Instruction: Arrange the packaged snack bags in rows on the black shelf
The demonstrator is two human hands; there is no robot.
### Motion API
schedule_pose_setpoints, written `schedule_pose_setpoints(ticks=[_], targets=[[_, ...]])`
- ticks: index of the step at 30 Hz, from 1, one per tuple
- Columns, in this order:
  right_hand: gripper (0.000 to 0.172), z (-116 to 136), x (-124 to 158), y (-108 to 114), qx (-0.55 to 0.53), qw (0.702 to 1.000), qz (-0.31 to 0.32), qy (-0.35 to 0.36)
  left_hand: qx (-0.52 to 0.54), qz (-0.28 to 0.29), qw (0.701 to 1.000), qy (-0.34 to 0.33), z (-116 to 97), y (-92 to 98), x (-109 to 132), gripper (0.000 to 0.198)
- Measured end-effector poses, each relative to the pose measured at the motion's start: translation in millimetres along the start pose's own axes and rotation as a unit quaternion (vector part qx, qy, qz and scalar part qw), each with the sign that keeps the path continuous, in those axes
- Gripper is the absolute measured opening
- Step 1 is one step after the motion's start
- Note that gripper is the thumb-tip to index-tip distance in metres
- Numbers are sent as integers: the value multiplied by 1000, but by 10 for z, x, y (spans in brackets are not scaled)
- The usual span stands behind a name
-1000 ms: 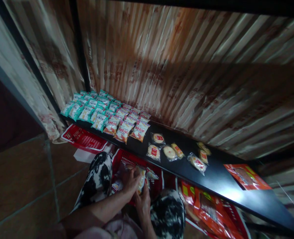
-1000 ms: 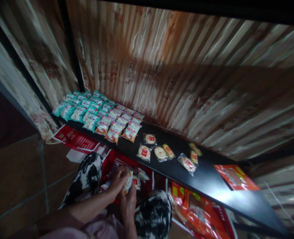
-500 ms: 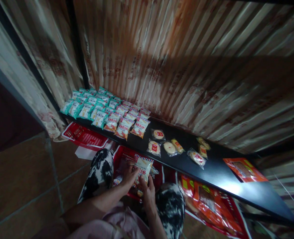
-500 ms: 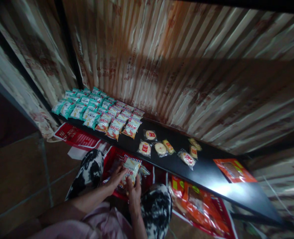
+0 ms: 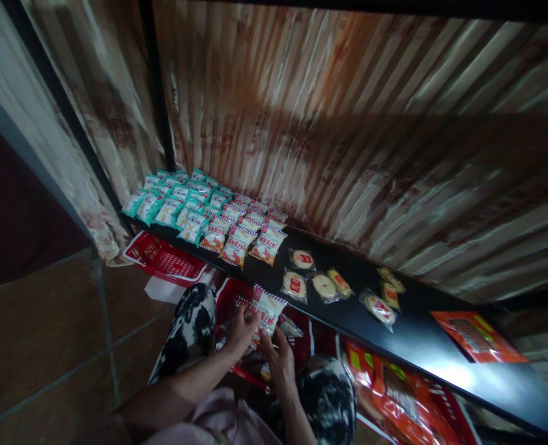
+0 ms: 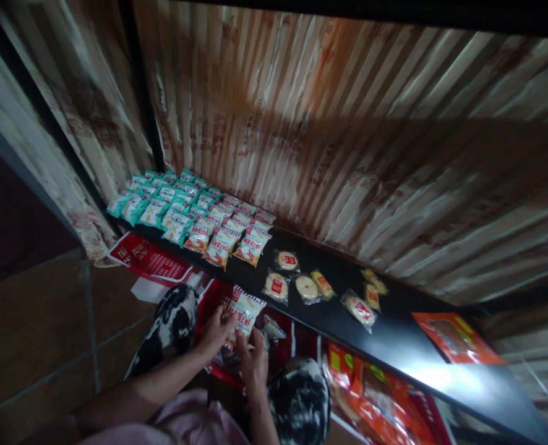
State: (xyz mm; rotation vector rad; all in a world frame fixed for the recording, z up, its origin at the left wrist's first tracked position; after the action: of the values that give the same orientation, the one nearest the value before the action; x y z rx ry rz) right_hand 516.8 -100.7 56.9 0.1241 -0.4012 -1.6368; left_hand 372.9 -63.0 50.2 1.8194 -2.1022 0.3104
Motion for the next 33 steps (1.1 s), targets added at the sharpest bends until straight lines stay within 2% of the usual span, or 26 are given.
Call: schedule_pose_setpoints(ticks=[4,9,18,25,33], targets=[[64,36,-100,-31,5,999,40,-18,-21,-15,999,-33,-109,55,-34,34],[65,77,-229,-75,7,998,60,-20,-69,-29,995,-67,-205,100,-120,30],[57,218,-430,-105,32,999,43,0,-150,-79,978,-123,-563,211,-176,27],[52,363,-587,-86,38,998,43,25,-119,-75,981,-130,-587,207,-349,36],[43,571,-666,-18,131,991,10,17,-116,-77,980,-141,-690,227,-402,36]])
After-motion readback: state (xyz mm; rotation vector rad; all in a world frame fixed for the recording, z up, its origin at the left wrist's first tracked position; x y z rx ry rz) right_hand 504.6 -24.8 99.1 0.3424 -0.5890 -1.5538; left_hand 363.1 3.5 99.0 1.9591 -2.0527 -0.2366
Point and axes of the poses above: each hand's wrist, its own x-axis away from the middle knuckle, its own y-axis out of the back of the hand, z = x × y, the point moved 7 cm from there along -x, towards the middle knuckle, and after that the axes turned 12 degrees about z, right-handed, at the moved point
